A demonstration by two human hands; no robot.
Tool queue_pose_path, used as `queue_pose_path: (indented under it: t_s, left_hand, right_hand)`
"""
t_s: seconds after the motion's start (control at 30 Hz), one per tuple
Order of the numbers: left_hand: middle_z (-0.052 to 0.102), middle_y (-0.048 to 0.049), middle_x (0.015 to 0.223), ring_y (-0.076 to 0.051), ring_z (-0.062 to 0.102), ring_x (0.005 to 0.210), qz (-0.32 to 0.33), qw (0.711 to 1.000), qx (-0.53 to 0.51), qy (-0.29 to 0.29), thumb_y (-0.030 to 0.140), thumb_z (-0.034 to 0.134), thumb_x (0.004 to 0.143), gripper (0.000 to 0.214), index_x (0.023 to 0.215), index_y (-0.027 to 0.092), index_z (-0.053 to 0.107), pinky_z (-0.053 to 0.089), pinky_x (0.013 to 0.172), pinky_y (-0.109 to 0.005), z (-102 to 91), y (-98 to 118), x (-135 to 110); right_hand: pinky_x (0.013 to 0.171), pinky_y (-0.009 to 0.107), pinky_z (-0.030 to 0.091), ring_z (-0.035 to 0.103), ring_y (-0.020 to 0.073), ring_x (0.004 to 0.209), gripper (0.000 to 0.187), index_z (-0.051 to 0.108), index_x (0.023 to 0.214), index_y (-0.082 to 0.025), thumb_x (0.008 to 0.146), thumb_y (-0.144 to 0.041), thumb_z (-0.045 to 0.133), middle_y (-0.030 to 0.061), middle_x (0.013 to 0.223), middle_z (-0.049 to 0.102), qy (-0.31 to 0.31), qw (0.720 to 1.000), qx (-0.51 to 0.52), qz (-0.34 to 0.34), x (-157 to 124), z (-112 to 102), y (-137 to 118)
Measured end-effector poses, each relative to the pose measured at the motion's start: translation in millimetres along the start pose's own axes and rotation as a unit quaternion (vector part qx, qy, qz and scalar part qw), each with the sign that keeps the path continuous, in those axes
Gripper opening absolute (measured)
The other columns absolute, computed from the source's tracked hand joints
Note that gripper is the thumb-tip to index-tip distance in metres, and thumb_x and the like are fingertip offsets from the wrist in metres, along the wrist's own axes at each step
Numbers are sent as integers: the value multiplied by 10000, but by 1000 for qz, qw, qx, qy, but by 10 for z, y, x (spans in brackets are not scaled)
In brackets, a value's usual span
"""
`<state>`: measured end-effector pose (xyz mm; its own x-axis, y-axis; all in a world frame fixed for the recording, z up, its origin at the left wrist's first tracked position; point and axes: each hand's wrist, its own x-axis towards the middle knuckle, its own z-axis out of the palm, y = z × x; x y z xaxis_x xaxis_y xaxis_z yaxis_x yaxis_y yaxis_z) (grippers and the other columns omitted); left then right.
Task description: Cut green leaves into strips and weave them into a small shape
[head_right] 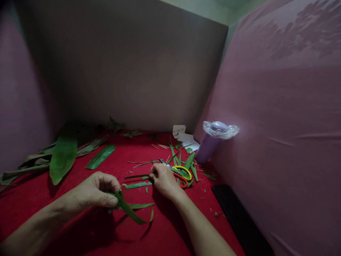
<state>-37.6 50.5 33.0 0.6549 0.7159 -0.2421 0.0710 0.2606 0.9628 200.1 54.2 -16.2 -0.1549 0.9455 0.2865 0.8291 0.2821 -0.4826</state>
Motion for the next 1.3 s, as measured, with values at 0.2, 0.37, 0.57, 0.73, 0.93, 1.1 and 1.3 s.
queue_pose_path:
  t_s: [0.2, 0.37, 0.57, 0.73, 0.93, 1.1, 1.3]
  left_hand:
    - [671, 9, 566, -104, 587, 487, 2, 1000, 1, -7, 167, 764, 555, 148, 662, 156, 662, 419, 497, -211, -14, 1, -4]
    - [676, 13, 565, -98, 589, 487, 2, 1000, 0, -14, 164, 767, 563, 145, 664, 160, 663, 416, 492, -199, -18, -2, 0]
    - [672, 13, 535, -104, 586, 460, -10, 1000, -2, 3, 165, 788, 511, 182, 635, 149, 656, 416, 473, -203, 15, 45, 0]
    - [675, 7, 524, -111, 594, 451, -19, 1000, -2, 5, 165, 797, 492, 207, 635, 139, 649, 423, 467, -202, 29, 57, 9]
    - [676, 16, 526, -99, 594, 454, -18, 1000, -2, 5, 164, 793, 508, 194, 637, 146, 649, 424, 465, -188, 11, 33, 5]
    - [675, 19, 528, -90, 586, 456, -11, 1000, -1, 4, 149, 787, 508, 177, 625, 147, 655, 425, 473, -186, 16, 41, 11]
    - [674, 10, 522, -96, 583, 452, -8, 1000, -3, 7, 146, 785, 507, 174, 626, 144, 659, 415, 468, -191, 21, 46, 7]
  right_hand:
    - [626, 238, 344, 518, 159, 744, 92, 551, 756, -186, 776, -96, 555, 13, 748, 594, 4, 1000, 1, -12, -20, -27, 46]
    - [667, 242, 353, 512, 159, 781, 132, 575, 767, -186, 769, -59, 540, 19, 778, 603, -9, 998, -21, -50, -43, -87, 5]
    - [686, 254, 333, 474, 165, 787, 210, 579, 728, -180, 718, 14, 499, 24, 757, 589, -43, 990, -82, -105, -63, -194, -55]
    - [690, 268, 322, 457, 163, 772, 161, 582, 720, -175, 701, -22, 535, 25, 762, 569, -69, 980, -139, -127, -68, -258, -67]
    - [719, 298, 327, 463, 188, 824, 68, 591, 782, -168, 756, -124, 547, 52, 822, 565, -91, 964, -203, -145, -118, -301, -131]
    - [760, 335, 326, 463, 206, 822, 125, 582, 755, -144, 724, -46, 511, 78, 819, 554, -98, 950, -252, -158, -217, -267, -254]
    - [708, 325, 340, 472, 204, 778, 119, 562, 788, -144, 803, -82, 462, 76, 823, 544, -80, 939, -297, -155, -228, -180, -257]
